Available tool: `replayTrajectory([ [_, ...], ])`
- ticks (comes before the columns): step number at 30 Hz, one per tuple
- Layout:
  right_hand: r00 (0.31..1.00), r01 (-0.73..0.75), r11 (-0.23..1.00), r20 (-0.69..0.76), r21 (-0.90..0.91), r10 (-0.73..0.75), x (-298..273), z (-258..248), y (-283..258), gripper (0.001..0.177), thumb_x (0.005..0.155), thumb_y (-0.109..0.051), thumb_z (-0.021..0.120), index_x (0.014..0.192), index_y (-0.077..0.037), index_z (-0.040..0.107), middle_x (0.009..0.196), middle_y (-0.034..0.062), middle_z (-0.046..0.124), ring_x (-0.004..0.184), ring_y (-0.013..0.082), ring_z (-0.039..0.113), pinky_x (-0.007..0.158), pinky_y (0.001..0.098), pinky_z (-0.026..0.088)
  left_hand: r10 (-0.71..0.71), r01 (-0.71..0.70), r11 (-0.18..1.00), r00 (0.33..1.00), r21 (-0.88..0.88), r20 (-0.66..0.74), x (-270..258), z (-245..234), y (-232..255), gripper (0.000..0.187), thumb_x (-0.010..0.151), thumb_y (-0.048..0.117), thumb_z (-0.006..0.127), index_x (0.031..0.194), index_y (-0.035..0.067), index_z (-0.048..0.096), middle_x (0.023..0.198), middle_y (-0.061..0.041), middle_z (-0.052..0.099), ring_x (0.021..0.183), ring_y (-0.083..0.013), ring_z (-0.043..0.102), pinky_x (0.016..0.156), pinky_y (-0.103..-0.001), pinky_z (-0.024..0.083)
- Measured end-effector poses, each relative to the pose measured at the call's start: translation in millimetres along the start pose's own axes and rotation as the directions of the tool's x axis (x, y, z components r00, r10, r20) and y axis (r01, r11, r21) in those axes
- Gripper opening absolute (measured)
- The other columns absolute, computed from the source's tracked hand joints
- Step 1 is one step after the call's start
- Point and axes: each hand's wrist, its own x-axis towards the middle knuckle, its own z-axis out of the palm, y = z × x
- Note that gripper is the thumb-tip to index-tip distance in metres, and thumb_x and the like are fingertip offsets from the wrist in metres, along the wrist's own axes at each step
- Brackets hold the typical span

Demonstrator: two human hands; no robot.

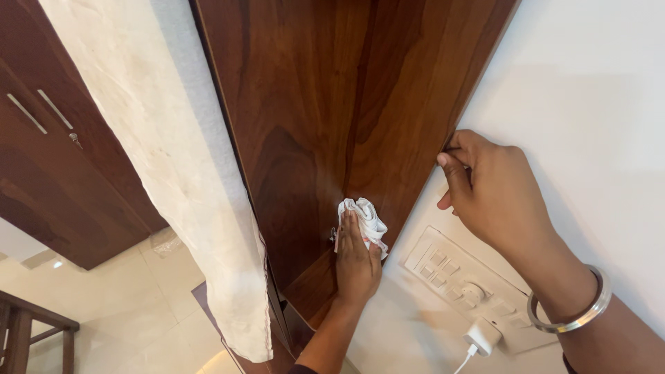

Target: The person wipes a wooden cabinet and a drawer using a white cloth and a spray bottle. They spray the surfaces and wipe them down, then open the drawer to wipe the interior.

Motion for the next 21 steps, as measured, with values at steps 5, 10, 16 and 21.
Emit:
replayTrajectory([
  [5, 0.999, 0.043, 0.999, -0.006, 0.017, -0.043, -2.0, -1.1, 1.4, 0.022, 0.101, -0.016, 0.058, 0.098, 0.005, 0.063, 0.082, 0.0154, 0.077, 0.056, 0.0207, 0.076, 0.044, 0.0337, 0.051, -0.209, 0.209, 0.967, 0.978, -0.144, 0.010, -14.5, 1.8, 31.7, 0.073, 0.105, 0.022, 0.042, 0.159, -0.009, 0.004, 0.169, -0.031, 0.011, 0.157, -0.0468, 0.015, 0.126, -0.051, 0.015],
  [10, 0.998, 0.055, 0.998, -0.003, 0.028, -0.055, -3.3, -0.7, 2.8, 0.021, 0.101, -0.016, 0.058, 0.100, 0.004, 0.063, 0.081, 0.0153, 0.077, 0.055, 0.0207, 0.075, 0.045, 0.0332, 0.052, -0.428, 0.402, 0.805, 0.903, -0.437, 0.042, -21.3, 1.4, 54.9, 0.076, 0.103, 0.031, 0.032, 0.161, -0.004, -0.002, 0.171, -0.024, 0.006, 0.155, -0.0410, 0.017, 0.123, -0.044, 0.021],
  [16, 0.998, 0.070, 0.995, -0.011, 0.067, -0.069, -4.4, -2.6, 1.4, 0.020, 0.100, -0.015, 0.059, 0.100, 0.005, 0.063, 0.078, 0.0158, 0.076, 0.054, 0.0204, 0.075, 0.045, 0.0331, 0.052, -0.188, 0.172, 0.920, 0.982, -0.352, -0.012, -29.7, 11.0, 56.9, 0.074, 0.109, 0.034, 0.035, 0.161, -0.007, 0.003, 0.172, -0.029, 0.001, 0.161, -0.0460, 0.004, 0.128, -0.050, 0.008],
  [21, 0.998, 0.058, 0.993, 0.013, 0.103, -0.059, -4.1, -5.6, 3.2, 0.018, 0.098, -0.013, 0.058, 0.099, 0.005, 0.063, 0.076, 0.0151, 0.076, 0.054, 0.0207, 0.075, 0.045, 0.0330, 0.053, 0.023, -0.035, 0.971, 0.998, -0.235, -0.055, -6.9, 4.8, 79.0, 0.068, 0.110, 0.031, 0.038, 0.162, -0.007, 0.017, 0.172, -0.031, 0.009, 0.162, -0.0484, 0.008, 0.128, -0.059, 0.006],
])
